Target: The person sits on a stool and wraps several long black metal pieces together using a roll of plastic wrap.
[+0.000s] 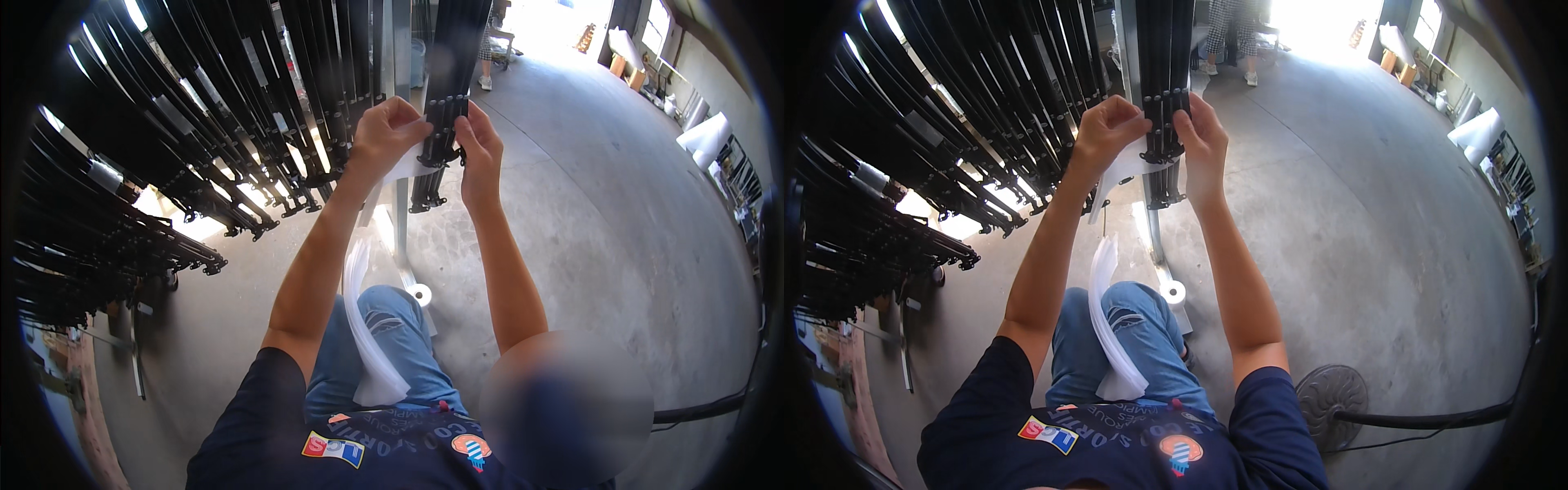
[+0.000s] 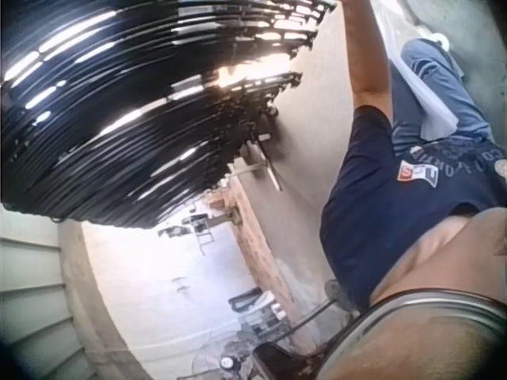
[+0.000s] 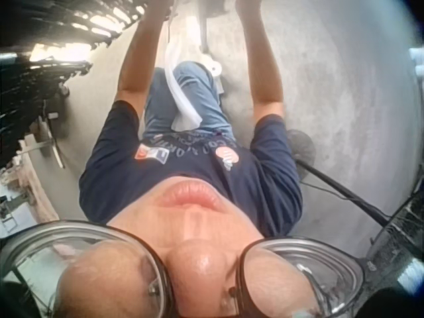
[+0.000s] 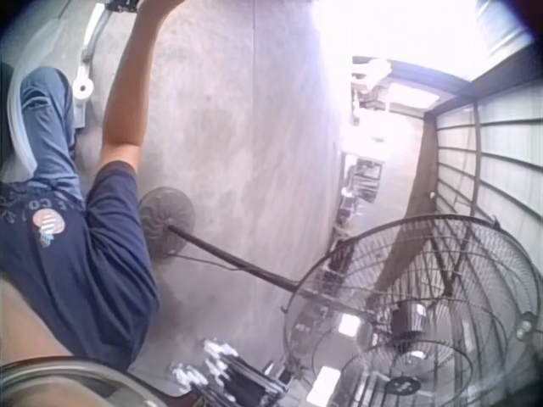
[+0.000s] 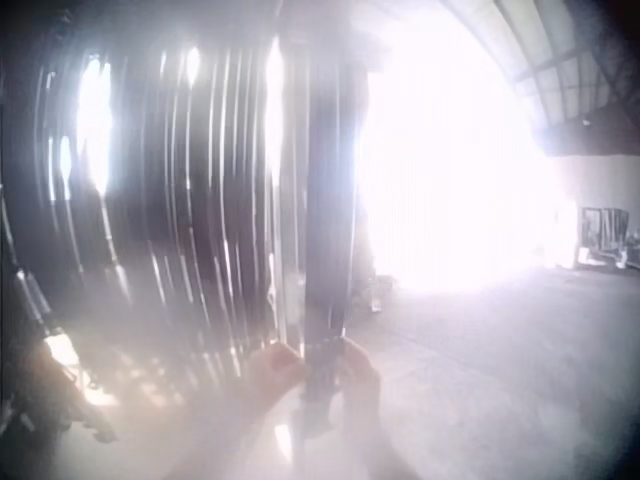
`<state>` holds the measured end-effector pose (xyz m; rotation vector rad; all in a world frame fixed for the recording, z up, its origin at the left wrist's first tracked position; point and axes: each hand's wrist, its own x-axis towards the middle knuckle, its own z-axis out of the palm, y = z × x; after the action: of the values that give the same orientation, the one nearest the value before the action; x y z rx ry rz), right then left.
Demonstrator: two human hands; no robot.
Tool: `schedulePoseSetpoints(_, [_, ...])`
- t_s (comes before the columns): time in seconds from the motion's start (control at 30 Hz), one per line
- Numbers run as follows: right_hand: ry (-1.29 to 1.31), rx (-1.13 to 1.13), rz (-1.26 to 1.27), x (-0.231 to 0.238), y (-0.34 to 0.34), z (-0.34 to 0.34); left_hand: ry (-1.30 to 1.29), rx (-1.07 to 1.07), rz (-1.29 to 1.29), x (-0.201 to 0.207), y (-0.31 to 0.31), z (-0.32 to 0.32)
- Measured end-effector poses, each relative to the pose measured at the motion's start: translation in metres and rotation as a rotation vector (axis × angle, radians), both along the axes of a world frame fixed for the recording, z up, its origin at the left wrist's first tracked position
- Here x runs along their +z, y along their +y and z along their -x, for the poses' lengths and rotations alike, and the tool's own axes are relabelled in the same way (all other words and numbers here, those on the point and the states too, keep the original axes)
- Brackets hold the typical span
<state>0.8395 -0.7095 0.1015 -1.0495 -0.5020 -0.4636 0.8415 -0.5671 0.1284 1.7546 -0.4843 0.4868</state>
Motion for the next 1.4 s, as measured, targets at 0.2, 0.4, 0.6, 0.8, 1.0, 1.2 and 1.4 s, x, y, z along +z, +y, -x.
schedulePoseSetpoints(0.2, [0.013, 0.303, 0.142, 0.014, -0.016, -0.021, -0.016, 0.009, -0.043, 0.005, 0.001, 0.009])
schedulePoseSetpoints(0.4, [-0.043, 0.424, 0.349, 0.038, -0.024, -0.029, -0.033, 0.011, -0.055, 0.004, 0.004, 0.009])
schedulePoseSetpoints(0.6, [-0.019, 0.264, 0.454, 0.046, -0.028, -0.027, -0.042, 0.007, 0.046, -0.003, -0.004, 0.007])
schedulePoseSetpoints(0.8, [0.006, 0.235, 0.454, 0.051, -0.027, -0.021, -0.191, 0.124, -0.152, -0.005, 0.005, 0.018])
schedulePoseSetpoints(1.0, [-0.043, 0.199, 0.477, 0.047, -0.020, -0.024, -0.019, 0.342, -0.367, -0.006, -0.001, 0.056])
schedulePoseSetpoints(1.2, [-0.046, 0.153, 0.427, 0.042, -0.009, -0.023, -0.076, 0.441, -0.379, -0.002, -0.030, 0.068])
schedulePoseSetpoints(1.4, [-0.026, 0.152, 0.306, 0.038, 0.004, -0.022, -0.199, 0.490, 0.079, -0.027, -0.057, 0.059])
